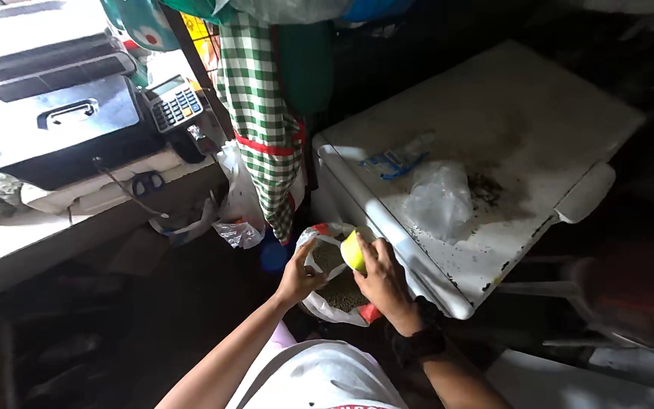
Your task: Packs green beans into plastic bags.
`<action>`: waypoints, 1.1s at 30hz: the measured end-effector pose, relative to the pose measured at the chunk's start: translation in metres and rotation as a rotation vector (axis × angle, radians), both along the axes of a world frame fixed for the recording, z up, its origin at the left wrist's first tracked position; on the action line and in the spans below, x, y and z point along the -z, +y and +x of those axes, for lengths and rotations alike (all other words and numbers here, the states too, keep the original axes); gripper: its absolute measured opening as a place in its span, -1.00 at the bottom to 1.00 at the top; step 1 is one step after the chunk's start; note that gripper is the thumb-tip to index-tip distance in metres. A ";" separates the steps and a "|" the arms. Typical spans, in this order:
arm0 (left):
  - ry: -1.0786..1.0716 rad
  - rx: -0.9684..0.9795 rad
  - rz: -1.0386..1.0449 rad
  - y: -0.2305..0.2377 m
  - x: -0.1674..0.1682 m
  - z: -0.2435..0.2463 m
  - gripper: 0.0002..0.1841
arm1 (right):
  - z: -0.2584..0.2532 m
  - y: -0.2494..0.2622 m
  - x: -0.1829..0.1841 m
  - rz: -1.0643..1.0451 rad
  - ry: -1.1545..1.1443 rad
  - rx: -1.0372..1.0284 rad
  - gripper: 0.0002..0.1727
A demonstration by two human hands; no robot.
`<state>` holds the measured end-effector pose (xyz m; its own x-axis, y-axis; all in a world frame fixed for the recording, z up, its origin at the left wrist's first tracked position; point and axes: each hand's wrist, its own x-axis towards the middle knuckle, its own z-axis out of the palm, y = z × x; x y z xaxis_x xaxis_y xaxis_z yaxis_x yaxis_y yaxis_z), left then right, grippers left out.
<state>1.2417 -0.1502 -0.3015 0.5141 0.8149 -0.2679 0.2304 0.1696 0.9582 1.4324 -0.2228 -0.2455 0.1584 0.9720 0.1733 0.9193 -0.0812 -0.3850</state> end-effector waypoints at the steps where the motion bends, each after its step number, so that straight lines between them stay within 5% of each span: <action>1: -0.010 -0.005 -0.008 0.000 0.001 0.000 0.00 | 0.007 -0.001 -0.003 -0.195 0.040 0.036 -0.11; 4: -0.027 -0.016 -0.032 -0.001 -0.002 -0.001 0.00 | 0.022 0.002 0.019 -0.702 0.156 0.050 -0.03; 7: -0.036 -0.030 -0.047 -0.002 -0.002 -0.002 -0.05 | 0.023 0.002 0.068 -0.905 0.131 -0.005 0.02; 12: 0.095 0.071 -0.014 0.003 -0.006 -0.002 -0.40 | 0.013 0.036 0.088 -0.504 0.320 -0.130 0.34; 14: 0.204 0.168 0.083 0.010 -0.005 0.003 -0.62 | 0.011 0.058 0.107 -0.388 0.424 -0.246 0.01; 16: 0.285 0.238 0.169 0.021 -0.008 0.007 -0.77 | 0.012 0.077 0.096 -0.518 0.431 -0.305 -0.66; 20: 0.188 0.321 0.238 0.041 -0.047 -0.005 -0.87 | 0.030 0.085 0.035 -0.550 0.424 -0.353 -0.81; 22: 0.052 0.330 0.279 0.047 -0.071 -0.016 -0.76 | 0.037 0.075 0.005 -0.456 0.475 -0.347 -0.83; 25: 0.159 0.379 0.413 0.063 -0.087 -0.025 0.11 | 0.039 0.063 -0.034 -0.261 0.486 -0.396 -0.87; 27: 0.327 0.404 0.454 0.069 -0.085 -0.011 0.33 | 0.037 0.058 -0.050 -0.101 0.476 -0.431 -0.86; 28: 0.329 0.387 0.479 0.068 -0.085 0.002 0.20 | 0.037 0.056 -0.061 -0.046 0.466 -0.429 -0.86; 31: 0.157 0.341 0.670 0.062 -0.114 0.050 -0.65 | 0.042 0.048 -0.099 0.087 0.417 -0.352 -0.85; 33: 0.050 0.435 0.743 0.066 -0.153 0.074 -0.87 | 0.050 0.039 -0.132 0.181 0.368 -0.278 -0.88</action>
